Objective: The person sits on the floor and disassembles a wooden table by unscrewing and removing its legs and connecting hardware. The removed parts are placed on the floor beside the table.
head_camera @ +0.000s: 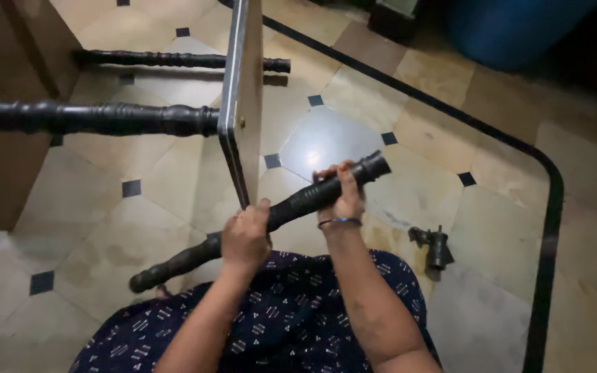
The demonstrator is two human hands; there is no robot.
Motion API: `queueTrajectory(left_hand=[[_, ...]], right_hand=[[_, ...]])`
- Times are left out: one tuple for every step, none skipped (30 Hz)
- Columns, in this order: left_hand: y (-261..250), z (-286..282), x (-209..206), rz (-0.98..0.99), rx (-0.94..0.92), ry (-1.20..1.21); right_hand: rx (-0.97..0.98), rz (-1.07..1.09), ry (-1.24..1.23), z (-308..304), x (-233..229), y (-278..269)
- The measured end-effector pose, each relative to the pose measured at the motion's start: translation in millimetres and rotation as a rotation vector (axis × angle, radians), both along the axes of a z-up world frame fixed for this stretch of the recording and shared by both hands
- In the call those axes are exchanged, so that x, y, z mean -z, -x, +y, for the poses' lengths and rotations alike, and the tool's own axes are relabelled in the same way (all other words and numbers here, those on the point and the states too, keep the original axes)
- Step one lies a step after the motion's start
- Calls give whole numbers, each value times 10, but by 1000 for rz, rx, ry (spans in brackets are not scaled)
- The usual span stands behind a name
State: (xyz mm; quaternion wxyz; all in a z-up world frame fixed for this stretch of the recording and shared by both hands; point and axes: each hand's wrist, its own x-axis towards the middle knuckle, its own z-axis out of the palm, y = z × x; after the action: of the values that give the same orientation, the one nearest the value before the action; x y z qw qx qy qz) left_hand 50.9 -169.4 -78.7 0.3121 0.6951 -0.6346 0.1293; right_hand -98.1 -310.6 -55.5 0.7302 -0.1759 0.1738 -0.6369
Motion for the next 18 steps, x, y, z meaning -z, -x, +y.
queueTrajectory(left_hand=[[67,-82,33,42,-15,-35],[104,-151,71,85,-30,-69],[134,-214,115,75,-8,-63],[157,-272,160,65,15,-57],[185,-284,204,56,39,-58],[206,-302,240,96,75,-59],[204,-309,270,135,105,-59],[206,-313,285,174,135,-60],[183,-329,271,167,122,-76],[158,-335,238,161,109,-93],[125,-329,190,152,91,-111],[103,-318,133,143,103,-100],[85,-312,69,134,112,-86],[64,-299,-3,126,120,-72],[41,-297,-85,135,114,-90],[21,-295,-168,145,108,-108],[-1,-293,-245,154,105,-127],[-44,-297,-316,259,118,-320]], right_hand=[[44,73,12,-40,-42,57],[89,146,24,-90,-67,116],[143,220,33,-144,-67,184],[120,190,-1,-208,-52,239],[99,162,-43,-226,-13,304],[78,133,-85,-239,31,366],[49,109,-62,-247,82,404],[20,85,-39,-245,127,435],[-16,55,-11,-260,153,436],[-36,29,2,-271,162,444],[-61,0,14,-277,164,442],[-85,-30,26,-265,156,449],[-94,-50,33,-255,139,454],[-104,-70,40,-236,115,451],[-113,-91,51,-225,75,442],[-123,-104,74,-206,31,426],[-130,-116,97,-174,-13,413],[-137,-129,120,-137,-57,405]])
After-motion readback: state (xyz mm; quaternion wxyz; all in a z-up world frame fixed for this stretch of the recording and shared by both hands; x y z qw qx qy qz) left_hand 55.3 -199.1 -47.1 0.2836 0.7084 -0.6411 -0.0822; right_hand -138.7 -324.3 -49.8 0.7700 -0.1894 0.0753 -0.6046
